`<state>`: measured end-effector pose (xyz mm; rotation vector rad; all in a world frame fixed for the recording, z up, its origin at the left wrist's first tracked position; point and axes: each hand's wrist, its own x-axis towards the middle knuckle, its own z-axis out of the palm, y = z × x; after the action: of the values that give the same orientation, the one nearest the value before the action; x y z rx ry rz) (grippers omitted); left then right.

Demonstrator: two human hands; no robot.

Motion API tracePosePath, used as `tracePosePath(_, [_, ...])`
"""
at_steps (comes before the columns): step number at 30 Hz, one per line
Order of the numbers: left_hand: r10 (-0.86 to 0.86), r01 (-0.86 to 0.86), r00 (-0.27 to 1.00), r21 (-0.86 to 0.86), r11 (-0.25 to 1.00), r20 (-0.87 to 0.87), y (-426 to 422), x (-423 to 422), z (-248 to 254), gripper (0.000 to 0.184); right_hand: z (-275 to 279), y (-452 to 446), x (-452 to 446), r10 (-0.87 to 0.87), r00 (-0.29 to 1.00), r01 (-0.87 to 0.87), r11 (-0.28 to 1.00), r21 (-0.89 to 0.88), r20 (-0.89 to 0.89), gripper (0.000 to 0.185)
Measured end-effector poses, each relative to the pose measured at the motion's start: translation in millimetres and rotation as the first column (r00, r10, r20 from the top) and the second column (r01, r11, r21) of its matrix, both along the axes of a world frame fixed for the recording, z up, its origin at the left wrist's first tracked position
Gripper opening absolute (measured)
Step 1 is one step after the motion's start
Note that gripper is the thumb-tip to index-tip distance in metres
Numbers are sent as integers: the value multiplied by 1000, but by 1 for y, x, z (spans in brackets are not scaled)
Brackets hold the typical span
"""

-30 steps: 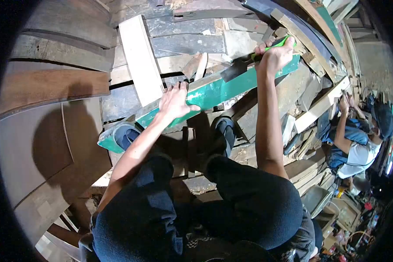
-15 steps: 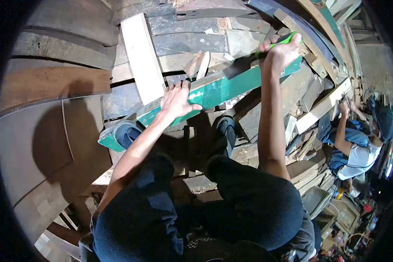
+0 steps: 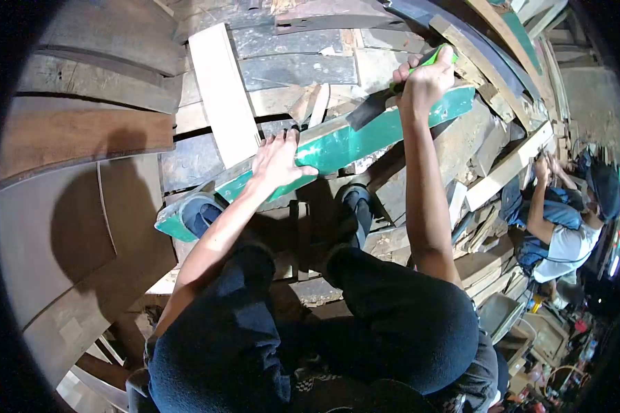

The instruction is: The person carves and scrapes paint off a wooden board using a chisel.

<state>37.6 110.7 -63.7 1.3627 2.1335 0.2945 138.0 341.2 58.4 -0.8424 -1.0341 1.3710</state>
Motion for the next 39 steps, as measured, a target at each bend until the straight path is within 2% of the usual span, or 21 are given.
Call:
tracePosePath(2, [9, -8, 999, -25, 1000, 38, 2, -2, 5, 106, 2, 3, -2, 6, 999, -6, 1000, -8, 37, 35])
tracePosePath(4, [6, -6, 1000, 7, 1000, 29, 1, -4, 5, 102, 5, 9, -2, 0, 998, -6, 994, 107, 56, 34])
tracePosePath(6, [7, -6, 998, -26, 1000, 55, 2, -4, 7, 101, 21, 13, -1, -50, 997, 45, 995, -90, -56, 34])
tracePosePath(8, [2, -1, 999, -13, 1000, 53, 3, -5, 3, 99, -1, 18, 0, -7, 999, 3, 992, 122, 37, 33])
tracePosePath(10, [-10, 10, 998, -2, 1000, 60, 2, -4, 5, 97, -3, 10, -6, 59, 995, -67, 991, 116, 77, 33])
tracePosePath(11, [-5, 4, 1000, 28, 1000, 16, 0, -2, 4, 98, -1, 9, -9, 86, 996, -87, 995, 42, 35, 34])
tracePosePath(14, [16, -14, 1000, 58, 998, -27, -3, -1, -7, 103, 12, 14, -15, -44, 995, 41, 999, 35, 94, 35])
tracePosePath(16, [8, -6, 998, -38, 999, 63, 2, -4, 7, 107, 14, 22, -12, -8, 1000, 8, 1000, 21, -1, 35])
tracePosePath(18, [19, -19, 1000, -4, 1000, 17, 0, -1, -1, 108, 2, 13, -15, 30, 997, -40, 991, 127, 77, 33])
tracePosePath(19, [11, -11, 1000, -20, 1000, 21, 0, -1, -1, 108, -5, 4, -22, 69, 994, -80, 989, 127, 84, 30])
tracePosePath(20, [8, -7, 1000, -33, 999, 24, 0, 0, -1, 109, 0, 7, -23, 42, 996, -43, 999, 8, 77, 28])
tracePosePath(22, [8, -7, 1000, -37, 999, 26, 0, -1, 0, 109, -1, 10, -26, 56, 987, -70, 994, 90, 148, 28])
tracePosePath(24, [10, -10, 1000, -17, 1000, 21, -1, -2, 2, 110, 8, 15, -28, 39, 983, -47, 998, 39, 181, 30])
tracePosePath(25, [6, -2, 996, -38, 999, 94, 1, -6, 5, 110, 12, 17, -30, 24, 985, -39, 996, 86, 171, 32])
tracePosePath(26, [9, -7, 997, -30, 1000, 71, -1, -4, 3, 110, 19, 19, -32, 20, 995, -22, 1000, 19, 94, 32])
tracePosePath(28, [10, -10, 1000, -5, 1000, 19, -1, -2, -1, 109, 18, 18, -34, -12, 987, 3, 999, 51, 160, 31])
tracePosePath(30, [-15, 17, 999, -28, 999, 48, 0, -4, -2, 110, -11, 17, -35, 103, 978, -116, 992, 58, 184, 30])
tracePosePath(31, [-12, 13, 999, -8, 1000, 31, -1, -3, -3, 110, -12, 21, -36, 33, 962, -70, 989, 131, 271, 30])
tracePosePath(33, [4, -4, 1000, 18, 1000, 11, -2, -2, -3, 110, -9, 24, -37, 37, 959, -71, 991, 111, 281, 31])
tracePosePath(37, [2, 2, 996, -43, 999, 88, 2, -6, 3, 111, 13, 31, -35, 69, 985, -78, 996, 52, 157, 35])
tracePosePath(39, [4, -3, 999, -22, 1000, 38, -1, -3, 0, 110, 17, 31, -33, 38, 986, -45, 998, 38, 162, 35])
